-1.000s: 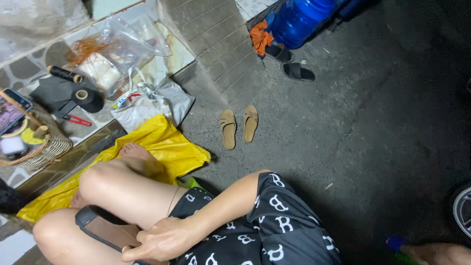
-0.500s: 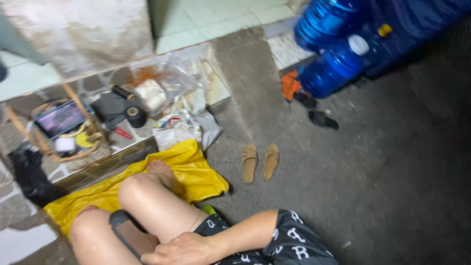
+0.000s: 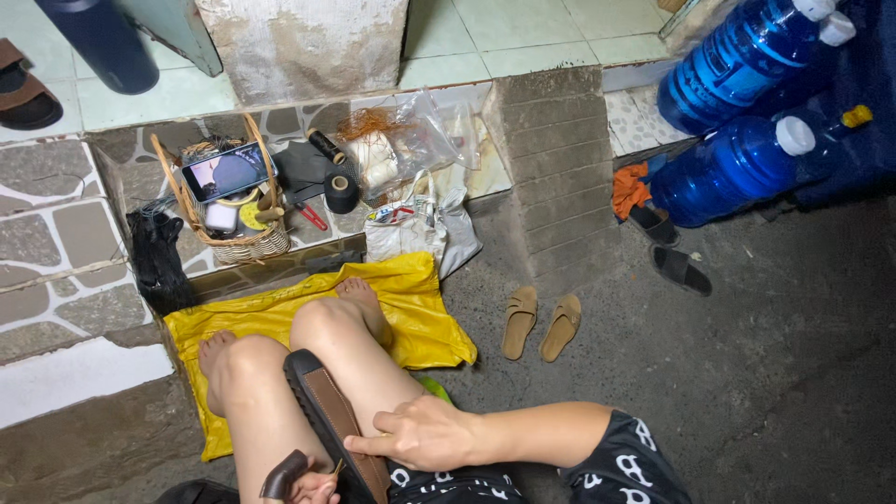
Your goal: The person sits on a yellow mat and sews the sole of a brown sandal using a needle and thread. They repeatedly pull the thread through the sole to attach it, occasionally adjusting the sandal's position on their lap.
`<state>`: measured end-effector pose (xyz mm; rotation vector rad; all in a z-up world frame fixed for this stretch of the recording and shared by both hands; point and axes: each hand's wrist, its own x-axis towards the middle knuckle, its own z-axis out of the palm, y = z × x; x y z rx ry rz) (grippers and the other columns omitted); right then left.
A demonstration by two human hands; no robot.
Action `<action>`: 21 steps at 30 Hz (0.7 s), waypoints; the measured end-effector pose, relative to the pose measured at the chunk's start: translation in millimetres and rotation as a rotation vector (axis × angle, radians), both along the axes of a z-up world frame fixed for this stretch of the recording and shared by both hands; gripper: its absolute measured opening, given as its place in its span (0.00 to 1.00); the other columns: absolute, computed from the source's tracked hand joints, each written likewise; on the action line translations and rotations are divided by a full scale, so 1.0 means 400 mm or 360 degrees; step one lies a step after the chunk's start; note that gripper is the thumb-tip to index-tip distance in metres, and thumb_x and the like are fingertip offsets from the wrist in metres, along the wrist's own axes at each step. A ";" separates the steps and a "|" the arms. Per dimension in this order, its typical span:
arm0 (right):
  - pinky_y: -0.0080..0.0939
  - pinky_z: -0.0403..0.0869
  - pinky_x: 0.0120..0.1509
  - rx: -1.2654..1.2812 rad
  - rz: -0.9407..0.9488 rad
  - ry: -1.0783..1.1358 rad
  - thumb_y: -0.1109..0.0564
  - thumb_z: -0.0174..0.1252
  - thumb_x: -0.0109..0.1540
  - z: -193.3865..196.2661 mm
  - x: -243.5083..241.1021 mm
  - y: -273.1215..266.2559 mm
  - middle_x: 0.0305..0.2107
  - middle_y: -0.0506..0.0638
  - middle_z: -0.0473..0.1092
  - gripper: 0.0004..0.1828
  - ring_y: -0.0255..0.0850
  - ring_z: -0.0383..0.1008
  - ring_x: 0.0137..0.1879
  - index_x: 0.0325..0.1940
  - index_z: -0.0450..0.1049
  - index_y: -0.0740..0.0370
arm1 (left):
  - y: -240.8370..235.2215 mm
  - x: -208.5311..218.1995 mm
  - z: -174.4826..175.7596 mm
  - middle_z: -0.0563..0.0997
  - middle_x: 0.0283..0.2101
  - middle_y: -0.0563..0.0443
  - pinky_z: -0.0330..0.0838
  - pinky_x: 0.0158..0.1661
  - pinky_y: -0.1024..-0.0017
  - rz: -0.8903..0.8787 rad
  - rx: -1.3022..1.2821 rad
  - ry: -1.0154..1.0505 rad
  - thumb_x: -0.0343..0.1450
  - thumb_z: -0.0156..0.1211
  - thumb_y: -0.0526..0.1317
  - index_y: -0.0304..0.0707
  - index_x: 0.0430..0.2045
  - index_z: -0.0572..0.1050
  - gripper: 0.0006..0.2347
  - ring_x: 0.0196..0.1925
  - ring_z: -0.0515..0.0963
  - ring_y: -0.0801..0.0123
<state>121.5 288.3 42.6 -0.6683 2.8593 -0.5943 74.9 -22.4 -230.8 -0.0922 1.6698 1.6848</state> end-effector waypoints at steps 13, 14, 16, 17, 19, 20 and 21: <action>0.56 0.73 0.31 0.0250 -0.0197 -0.0324 0.52 0.49 0.65 0.179 -0.014 0.116 0.45 0.57 0.62 0.28 0.55 0.76 0.31 0.70 0.65 0.36 | 0.247 -0.063 0.687 0.77 0.40 0.42 0.70 0.48 0.61 -0.0255 -0.0329 0.1650 0.68 0.67 0.41 0.33 0.41 0.75 0.14 0.44 0.76 0.50; 0.55 0.72 0.29 0.0204 -0.0149 -0.0355 0.52 0.49 0.65 0.177 -0.015 0.112 0.43 0.54 0.61 0.28 0.53 0.76 0.31 0.71 0.65 0.36 | 0.247 -0.064 0.702 0.80 0.43 0.43 0.70 0.51 0.61 -0.0299 -0.0211 0.1623 0.70 0.64 0.40 0.33 0.44 0.75 0.13 0.45 0.78 0.52; 0.55 0.72 0.27 0.0138 -0.0077 -0.0389 0.51 0.48 0.65 0.166 -0.021 0.085 0.41 0.51 0.60 0.28 0.51 0.75 0.32 0.71 0.64 0.36 | 0.237 -0.069 0.701 0.82 0.46 0.45 0.69 0.53 0.62 -0.0332 -0.0123 0.1589 0.72 0.61 0.39 0.34 0.48 0.75 0.13 0.46 0.80 0.54; 0.53 0.72 0.28 -0.0100 0.0034 -0.0408 0.54 0.48 0.65 0.161 -0.023 0.068 0.40 0.49 0.63 0.26 0.51 0.74 0.31 0.68 0.66 0.39 | 0.231 -0.063 0.690 0.76 0.38 0.45 0.68 0.44 0.61 -0.0439 -0.0047 0.1670 0.73 0.57 0.36 0.34 0.47 0.76 0.10 0.39 0.75 0.53; 0.50 0.71 0.28 -0.0368 0.0170 -0.0446 0.57 0.49 0.65 0.144 -0.030 0.046 0.38 0.47 0.65 0.24 0.50 0.73 0.30 0.65 0.68 0.41 | 0.223 -0.060 0.686 0.69 0.30 0.45 0.67 0.36 0.61 -0.0542 -0.0009 0.1723 0.74 0.53 0.32 0.33 0.45 0.76 0.08 0.33 0.70 0.52; 0.48 0.73 0.35 -0.0519 0.0121 -0.0520 0.56 0.47 0.66 0.130 -0.035 0.040 0.38 0.48 0.70 0.19 0.49 0.75 0.34 0.61 0.69 0.45 | 0.220 -0.063 0.692 0.68 0.31 0.43 0.66 0.35 0.60 -0.0554 -0.0002 0.1844 0.75 0.50 0.31 0.29 0.43 0.75 0.07 0.32 0.69 0.50; 0.46 0.74 0.42 -0.0673 0.0065 -0.0612 0.54 0.45 0.67 0.117 -0.029 0.027 0.37 0.49 0.75 0.15 0.49 0.77 0.38 0.57 0.71 0.49 | 0.212 -0.056 0.699 0.67 0.31 0.41 0.64 0.33 0.59 -0.0575 0.0006 0.1948 0.76 0.47 0.30 0.25 0.40 0.73 0.06 0.32 0.67 0.49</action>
